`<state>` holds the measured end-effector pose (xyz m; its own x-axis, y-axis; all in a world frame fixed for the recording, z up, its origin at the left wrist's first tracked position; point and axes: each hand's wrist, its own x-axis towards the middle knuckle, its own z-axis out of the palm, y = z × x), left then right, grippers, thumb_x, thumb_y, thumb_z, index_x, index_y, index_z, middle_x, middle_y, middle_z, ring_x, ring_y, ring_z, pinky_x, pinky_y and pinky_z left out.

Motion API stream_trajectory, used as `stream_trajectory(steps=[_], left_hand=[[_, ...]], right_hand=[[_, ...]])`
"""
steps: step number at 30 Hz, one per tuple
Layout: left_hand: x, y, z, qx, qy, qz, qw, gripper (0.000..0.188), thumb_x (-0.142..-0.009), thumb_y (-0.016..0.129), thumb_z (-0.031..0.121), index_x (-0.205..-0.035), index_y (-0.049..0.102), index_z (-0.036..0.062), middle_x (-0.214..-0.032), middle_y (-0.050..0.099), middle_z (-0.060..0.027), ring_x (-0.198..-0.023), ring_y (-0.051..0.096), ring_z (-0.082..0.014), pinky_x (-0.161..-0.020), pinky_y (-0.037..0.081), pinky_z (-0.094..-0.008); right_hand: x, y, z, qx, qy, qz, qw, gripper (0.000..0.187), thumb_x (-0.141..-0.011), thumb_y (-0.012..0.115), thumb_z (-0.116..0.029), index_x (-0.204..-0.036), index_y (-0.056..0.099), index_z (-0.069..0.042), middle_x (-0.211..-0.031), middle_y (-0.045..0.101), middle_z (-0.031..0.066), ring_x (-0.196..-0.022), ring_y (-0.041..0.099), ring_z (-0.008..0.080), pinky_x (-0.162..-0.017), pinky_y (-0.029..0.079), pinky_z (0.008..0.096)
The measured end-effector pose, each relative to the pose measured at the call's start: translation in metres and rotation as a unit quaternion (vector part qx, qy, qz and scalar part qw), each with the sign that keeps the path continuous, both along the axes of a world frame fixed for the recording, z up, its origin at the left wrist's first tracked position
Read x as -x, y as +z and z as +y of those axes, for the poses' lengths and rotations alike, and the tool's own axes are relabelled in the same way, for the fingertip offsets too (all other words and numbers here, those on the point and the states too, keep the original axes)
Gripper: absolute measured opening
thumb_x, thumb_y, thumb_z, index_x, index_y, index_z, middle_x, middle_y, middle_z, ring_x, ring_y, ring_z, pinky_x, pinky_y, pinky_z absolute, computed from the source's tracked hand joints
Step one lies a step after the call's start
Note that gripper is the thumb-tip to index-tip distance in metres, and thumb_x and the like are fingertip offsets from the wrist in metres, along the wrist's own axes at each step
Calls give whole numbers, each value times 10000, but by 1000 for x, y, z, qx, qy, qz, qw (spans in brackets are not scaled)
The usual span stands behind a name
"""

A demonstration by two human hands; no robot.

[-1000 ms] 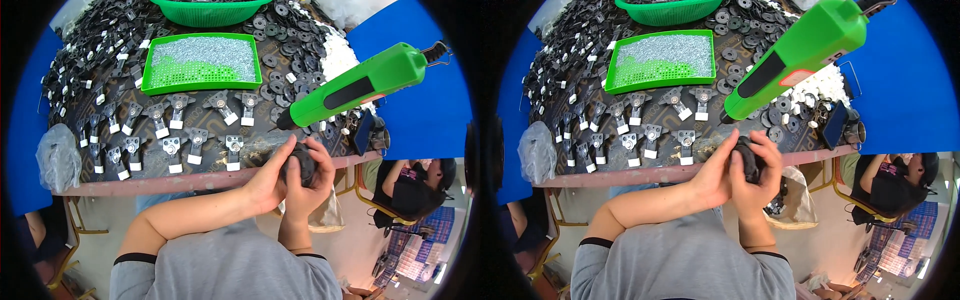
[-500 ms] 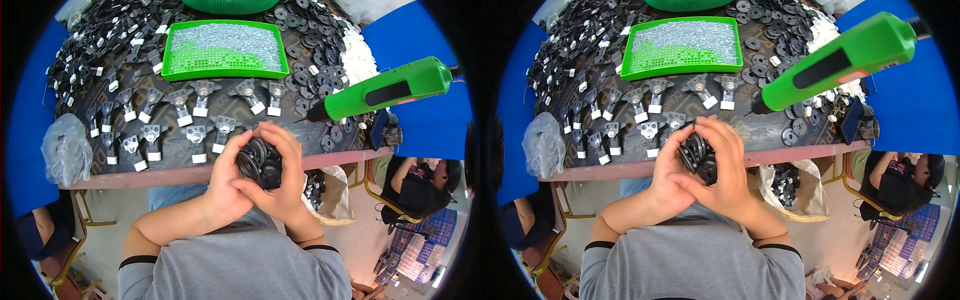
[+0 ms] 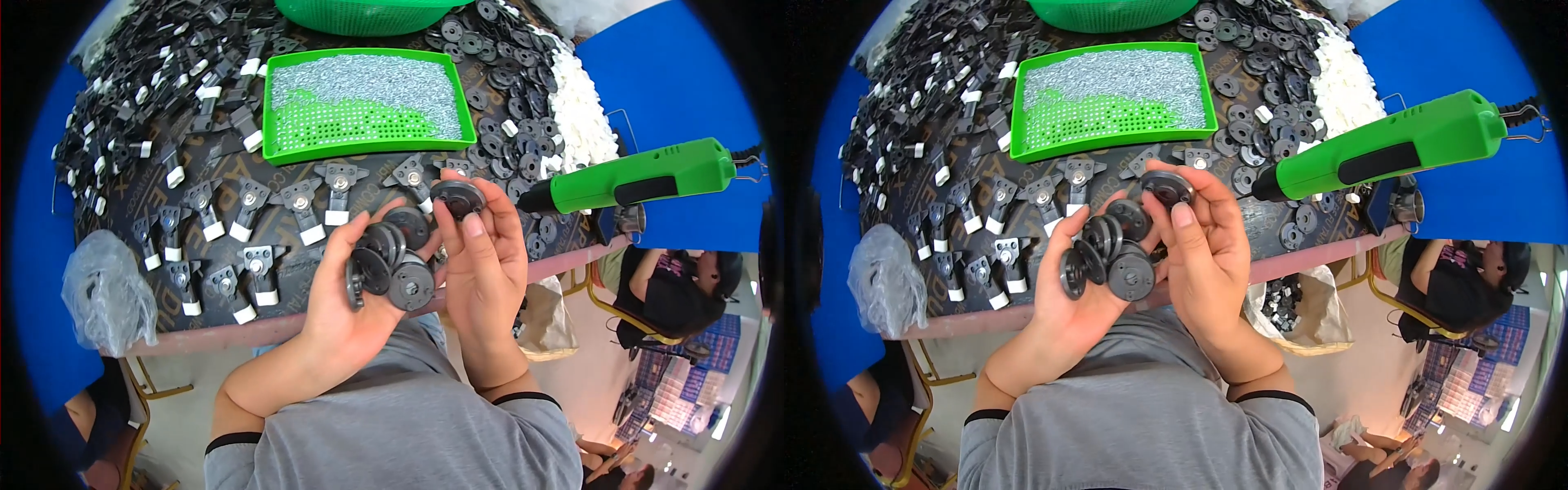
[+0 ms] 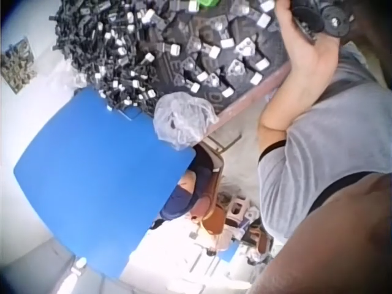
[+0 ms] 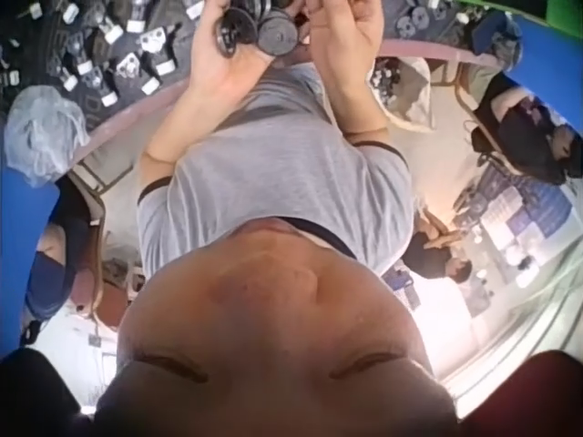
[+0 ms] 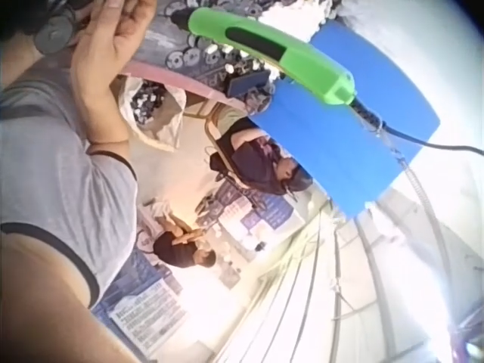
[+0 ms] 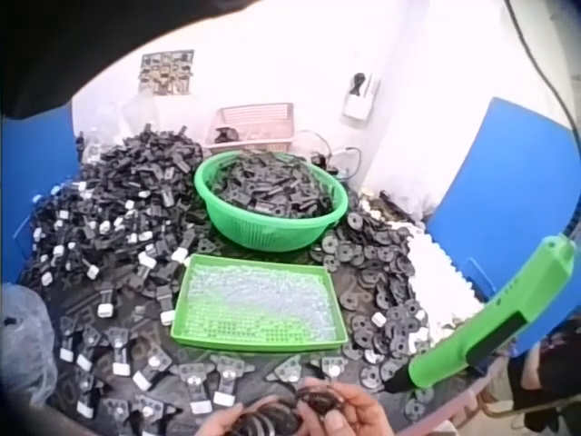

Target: Manually assembling small plastic and metal components at a factory workbench.

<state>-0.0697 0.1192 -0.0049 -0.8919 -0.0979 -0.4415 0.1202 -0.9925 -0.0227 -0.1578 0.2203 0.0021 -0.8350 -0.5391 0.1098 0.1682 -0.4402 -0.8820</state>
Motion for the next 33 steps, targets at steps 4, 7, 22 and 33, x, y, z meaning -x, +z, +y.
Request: stream_trajectory(steps=[4,7,22,33], left_hand=[[-4,0,-7,-7,-17,4,1000,447,-978,483,367,-1330,512,93,-1234,607,-104,-1192,557,-293,-994,457,-493],[-13,-1,-15,7,-37,15,999,461,-974,482,380,-1341,501,102,-1222,598,-104,-1167,574,-291,-952,485,-483],[-36,-6,-20,64,-28,15,997,497,-979,447,428,-1374,452,126,-1234,573,-104,-1206,546,-275,-881,519,-452],[-30,-3,-10,72,-95,-11,993,483,-973,451,411,-1362,450,124,-1183,604,-115,-1197,557,-270,-912,501,-460]], right_hand=[[9,-5,1,35,-32,-51,998,262,-977,517,-34,-1234,485,1,-1245,578,190,-1171,582,259,-989,520,363],[17,-6,1,24,-41,-22,999,199,-980,544,-89,-1163,510,-18,-1156,635,143,-1099,630,268,-902,569,350],[75,-15,6,-184,-134,287,931,92,-969,559,-104,-998,589,-22,-1139,612,92,-998,560,127,-818,451,266],[98,-41,12,-333,-86,216,914,238,-915,611,2,-1150,646,-9,-1017,652,46,-805,608,61,-666,546,207]])
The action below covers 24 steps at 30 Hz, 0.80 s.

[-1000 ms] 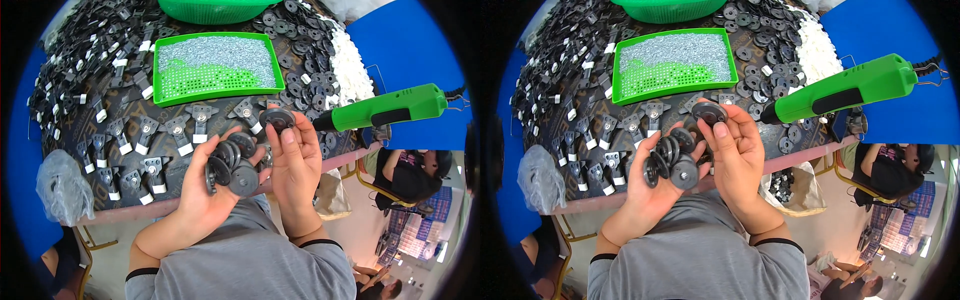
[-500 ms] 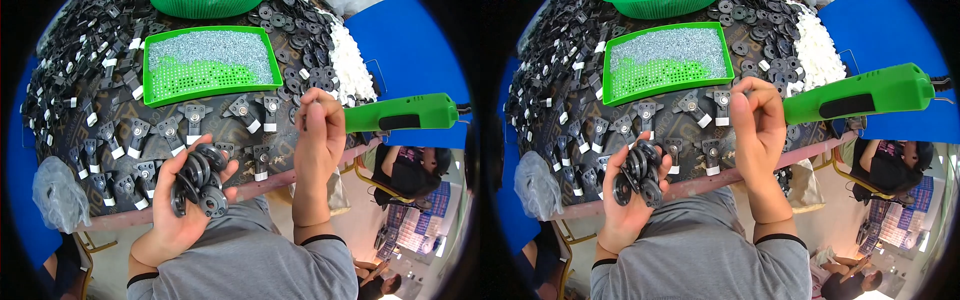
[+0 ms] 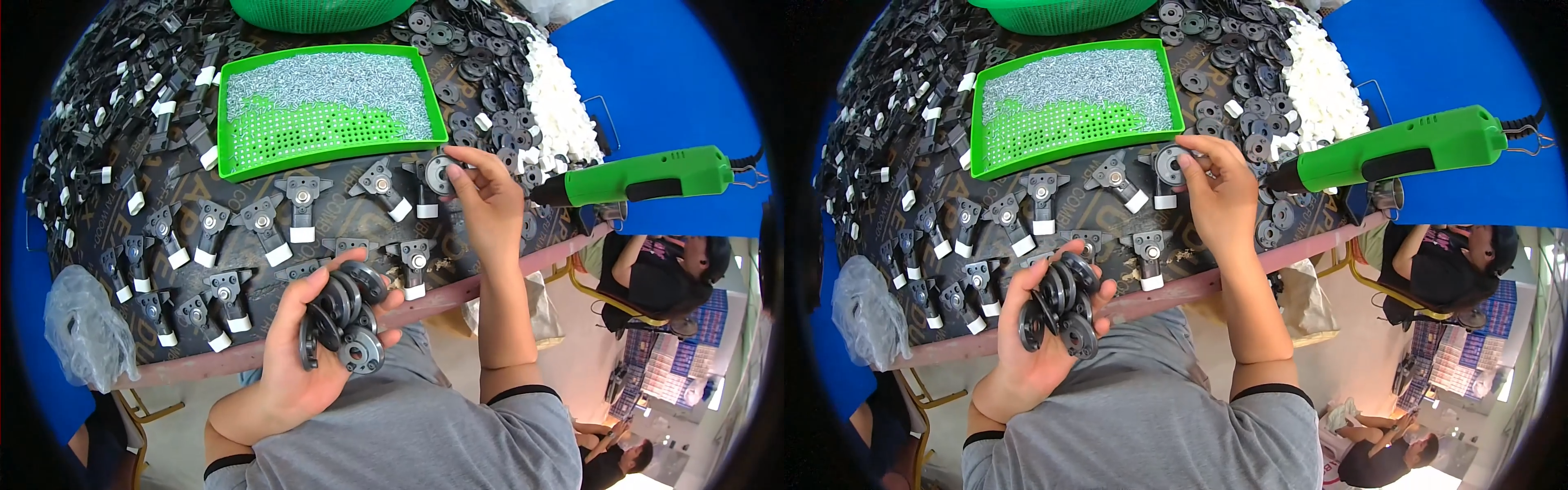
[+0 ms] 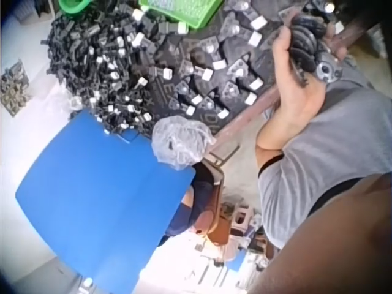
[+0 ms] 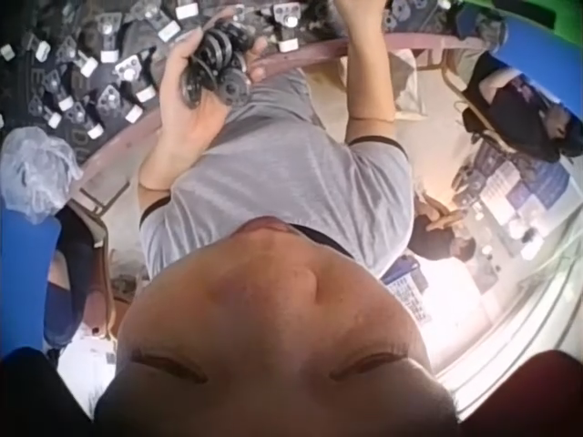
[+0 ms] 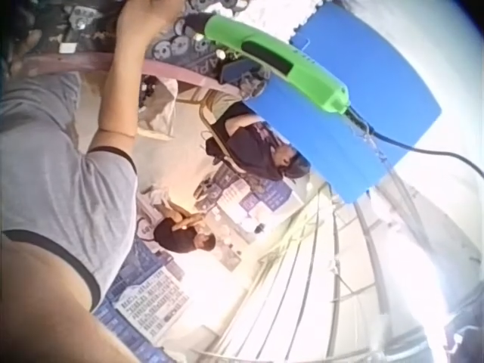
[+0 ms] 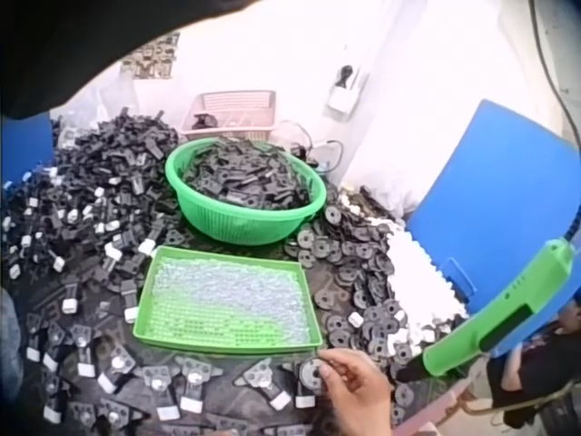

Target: Manually assembling small plastic and metal components at a factory workbench.

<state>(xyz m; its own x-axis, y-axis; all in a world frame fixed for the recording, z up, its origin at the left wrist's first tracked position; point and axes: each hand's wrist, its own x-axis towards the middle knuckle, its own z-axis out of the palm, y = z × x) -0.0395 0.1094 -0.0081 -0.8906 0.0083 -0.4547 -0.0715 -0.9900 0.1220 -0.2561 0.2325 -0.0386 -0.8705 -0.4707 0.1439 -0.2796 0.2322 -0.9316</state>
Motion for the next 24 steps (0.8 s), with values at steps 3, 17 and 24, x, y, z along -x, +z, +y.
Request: stream_trajectory(steps=[3,17,24], left_hand=[[0,-2,1,-7,3,2,1000,477,-978,444,404,-1364,447,125,-1175,607,-121,-1196,558,-268,-912,502,-459],[1,-1,3,-9,-7,6,1000,476,-983,428,391,-1373,440,119,-1158,612,-120,-1185,566,-267,-905,506,-459],[-1,-5,4,-24,3,13,1000,471,-988,420,381,-1371,438,107,-1165,613,-125,-1180,568,-271,-899,510,-461]], right_hand=[[8,-7,1,-33,0,-22,999,234,-904,632,-1,-1137,652,-2,-994,684,40,-848,625,69,-696,524,208],[9,-18,-8,-97,-51,103,989,171,-882,684,-44,-1051,704,-35,-965,702,47,-843,624,60,-729,485,202],[-6,0,1,-149,16,260,954,271,-814,742,-89,-1080,690,-79,-1111,684,50,-1057,603,180,-935,458,315]])
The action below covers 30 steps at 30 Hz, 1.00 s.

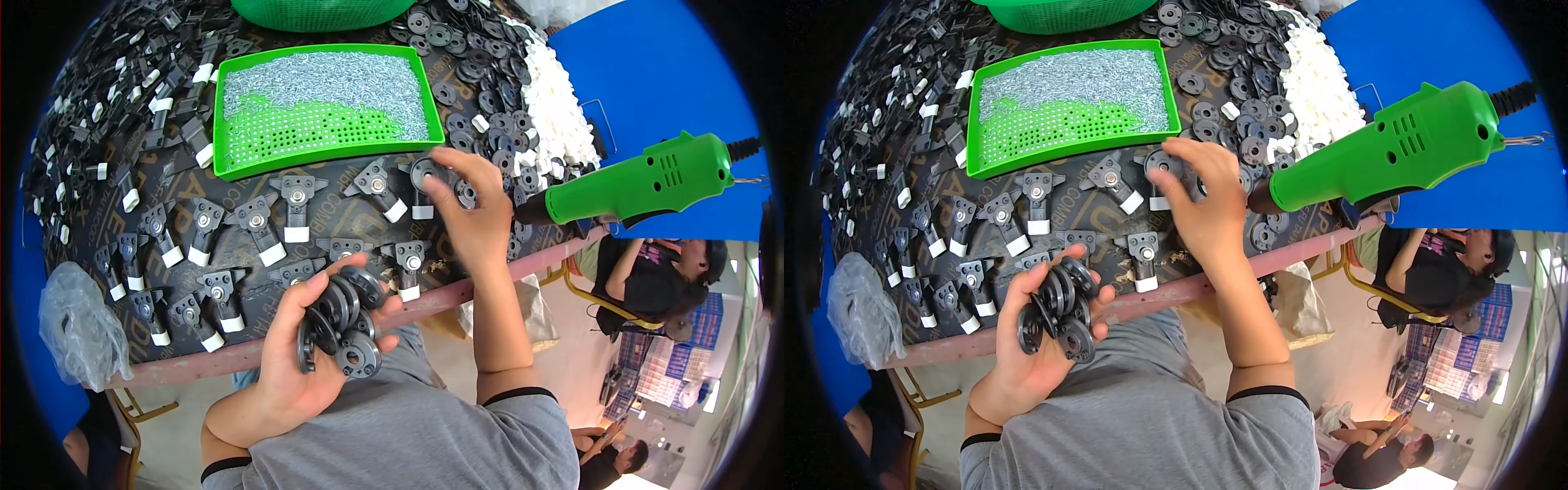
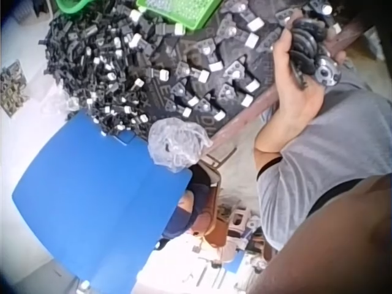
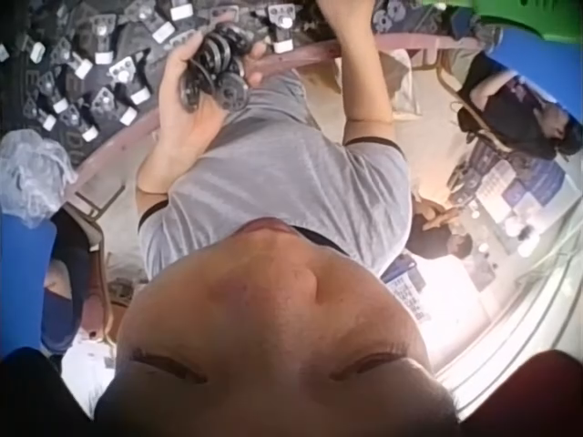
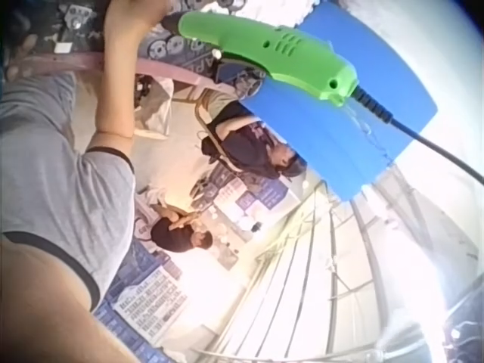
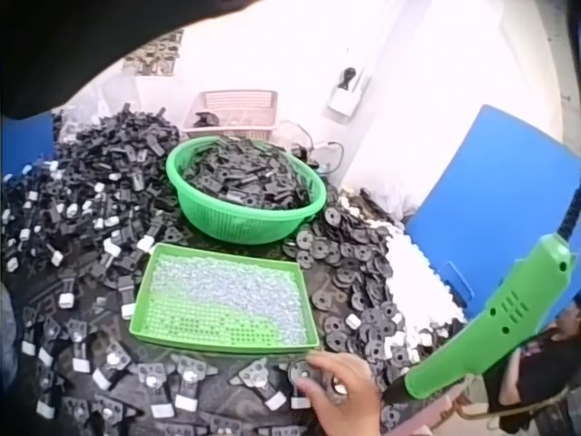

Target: Manually assembling small plastic and metal components at a factory workbench.

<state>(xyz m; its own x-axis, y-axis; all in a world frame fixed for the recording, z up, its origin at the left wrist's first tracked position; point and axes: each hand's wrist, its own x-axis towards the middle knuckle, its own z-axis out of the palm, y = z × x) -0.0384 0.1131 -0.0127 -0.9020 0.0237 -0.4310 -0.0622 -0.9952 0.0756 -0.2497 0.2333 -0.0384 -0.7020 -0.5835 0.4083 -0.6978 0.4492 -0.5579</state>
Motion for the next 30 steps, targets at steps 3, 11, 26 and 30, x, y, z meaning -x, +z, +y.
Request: stream_trajectory(steps=[3,11,26,30], left_hand=[[1,1,1,-1,2,-2,1000,472,-988,421,379,-1368,436,99,-1157,619,-123,-1177,571,-269,-896,513,-461],[3,3,3,2,-5,-7,1000,476,-986,427,382,-1364,437,93,-1143,629,-119,-1168,576,-264,-895,512,-459],[5,9,3,24,24,-12,999,496,-986,431,376,-1392,424,91,-1263,583,-120,-1258,522,-285,-996,461,-455],[8,11,1,23,38,-1,999,498,-980,451,368,-1388,425,82,-1277,575,-118,-1242,531,-293,-989,472,-460]], right_hand=[[-8,3,-2,-8,14,14,1000,356,-731,796,-92,-1070,687,-86,-1112,686,62,-1122,575,253,-990,433,367],[-7,-5,0,-6,-14,21,1000,353,-690,825,-103,-1017,692,-88,-1144,671,65,-1108,584,265,-961,453,371],[-38,28,-2,226,163,-325,904,200,-882,649,-88,-1046,646,26,-1317,565,213,-1326,442,321,-1110,309,434],[-46,44,-1,95,229,-260,933,163,-784,753,-111,-904,674,-35,-1253,623,130,-1295,469,310,-1072,339,435]])
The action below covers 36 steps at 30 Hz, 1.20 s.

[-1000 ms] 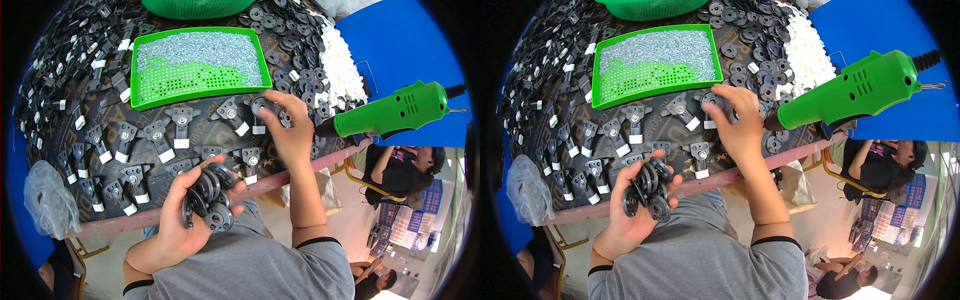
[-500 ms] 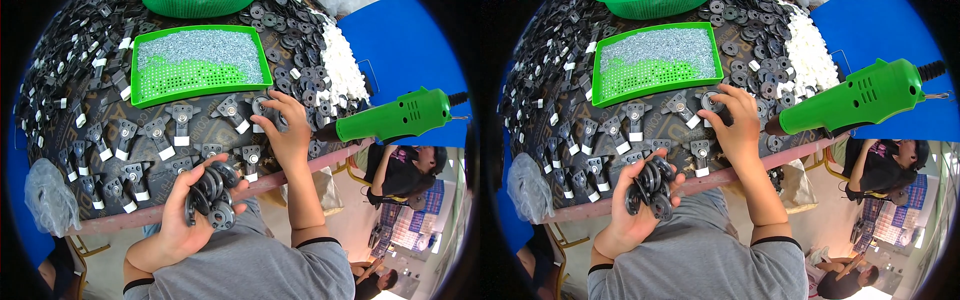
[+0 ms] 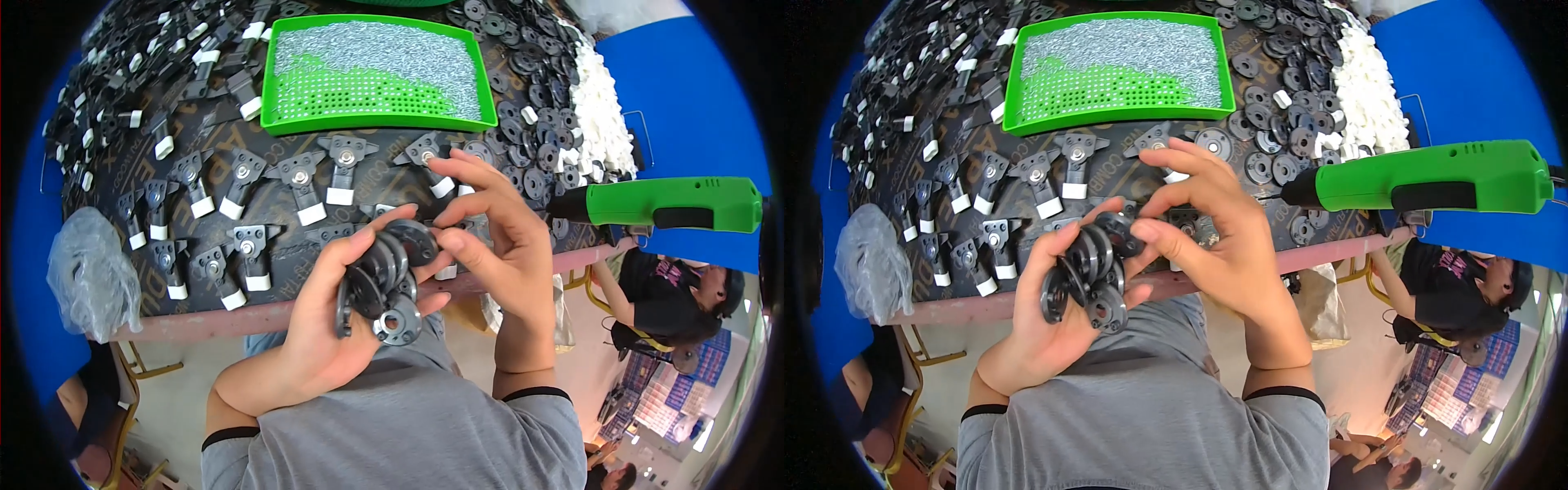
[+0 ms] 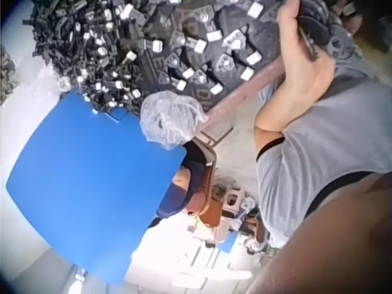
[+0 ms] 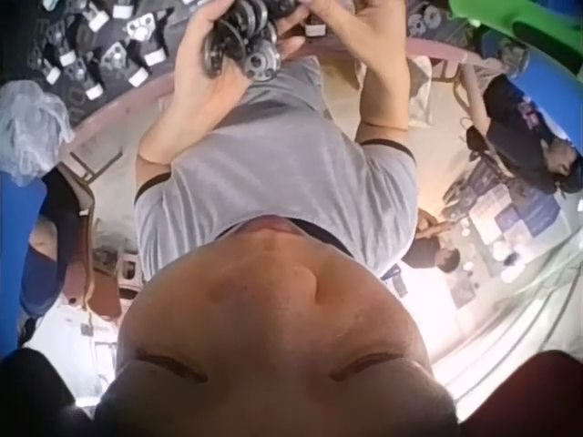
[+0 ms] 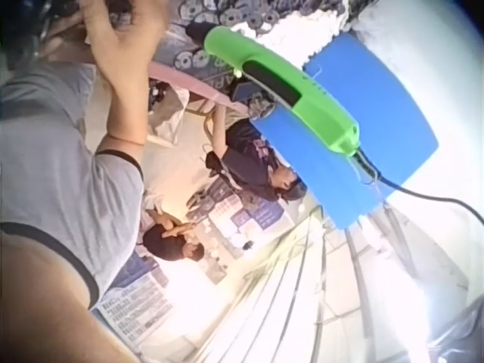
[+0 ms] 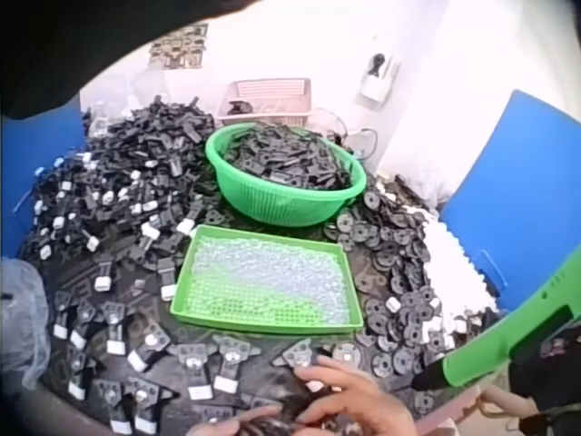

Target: Manually assembling small plastic and metal components at a factory workbench.

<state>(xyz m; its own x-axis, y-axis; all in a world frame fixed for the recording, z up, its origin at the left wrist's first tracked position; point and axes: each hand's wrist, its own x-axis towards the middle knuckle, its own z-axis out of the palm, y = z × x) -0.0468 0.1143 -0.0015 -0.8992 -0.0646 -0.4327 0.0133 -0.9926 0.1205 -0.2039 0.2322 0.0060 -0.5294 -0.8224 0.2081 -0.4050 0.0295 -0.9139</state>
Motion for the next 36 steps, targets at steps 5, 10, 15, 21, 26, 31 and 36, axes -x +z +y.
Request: stream_trajectory(steps=[5,10,15,21,26,31,36], left_hand=[[-1,-2,3,7,2,-5,1000,505,-980,454,371,-1391,423,78,-1273,578,-126,-1202,559,-292,-968,492,-453],[-1,-7,5,-15,12,-10,1000,511,-984,461,359,-1406,426,73,-1263,590,-124,-1198,564,-289,-943,504,-452],[-5,-10,3,-17,-10,-10,1000,505,-981,468,360,-1398,449,77,-1199,617,-100,-1131,595,-262,-842,540,-411],[-6,-12,4,-14,-63,0,998,495,-974,489,363,-1369,473,65,-1136,632,-101,-1075,611,-237,-848,534,-411],[-7,-11,4,-15,-84,-8,996,493,-970,497,365,-1359,481,63,-1104,640,-91,-1040,619,-217,-838,538,-409],[-7,-11,4,-13,-80,-6,997,490,-970,495,358,-1358,481,59,-1093,643,-89,-1035,619,-215,-835,541,-410],[-6,-9,6,-13,-74,-28,997,491,-964,475,333,-1371,483,58,-1056,674,-85,-1010,637,-233,-750,542,-402]], right_hand=[[0,-4,-5,-48,48,2,998,149,-790,751,-122,-820,635,-33,-1253,620,135,-1218,515,290,-1044,369,435],[-4,-1,-8,-24,64,-224,972,120,-886,669,-111,-861,592,-22,-1304,575,178,-1143,543,205,-1021,396,384],[0,-2,-13,44,-2,-253,967,135,-963,544,-135,-873,540,-34,-1164,612,141,-1073,539,153,-968,403,313],[14,-24,-27,-10,-124,37,992,83,-902,617,35,-973,598,-4,-983,611,32,-796,528,38,-700,437,187],[40,-34,-33,-55,-143,18,988,150,-899,625,24,-1044,619,-16,-942,621,-5,-781,540,33,-694,441,187],[51,-34,-37,-119,-85,64,987,160,-878,638,27,-1026,679,-17,-901,649,10,-790,579,63,-706,468,203],[49,-35,-42,-112,-96,154,977,152,-841,662,28,-983,700,-13,-918,676,72,-794,632,124,-714,502,244]])
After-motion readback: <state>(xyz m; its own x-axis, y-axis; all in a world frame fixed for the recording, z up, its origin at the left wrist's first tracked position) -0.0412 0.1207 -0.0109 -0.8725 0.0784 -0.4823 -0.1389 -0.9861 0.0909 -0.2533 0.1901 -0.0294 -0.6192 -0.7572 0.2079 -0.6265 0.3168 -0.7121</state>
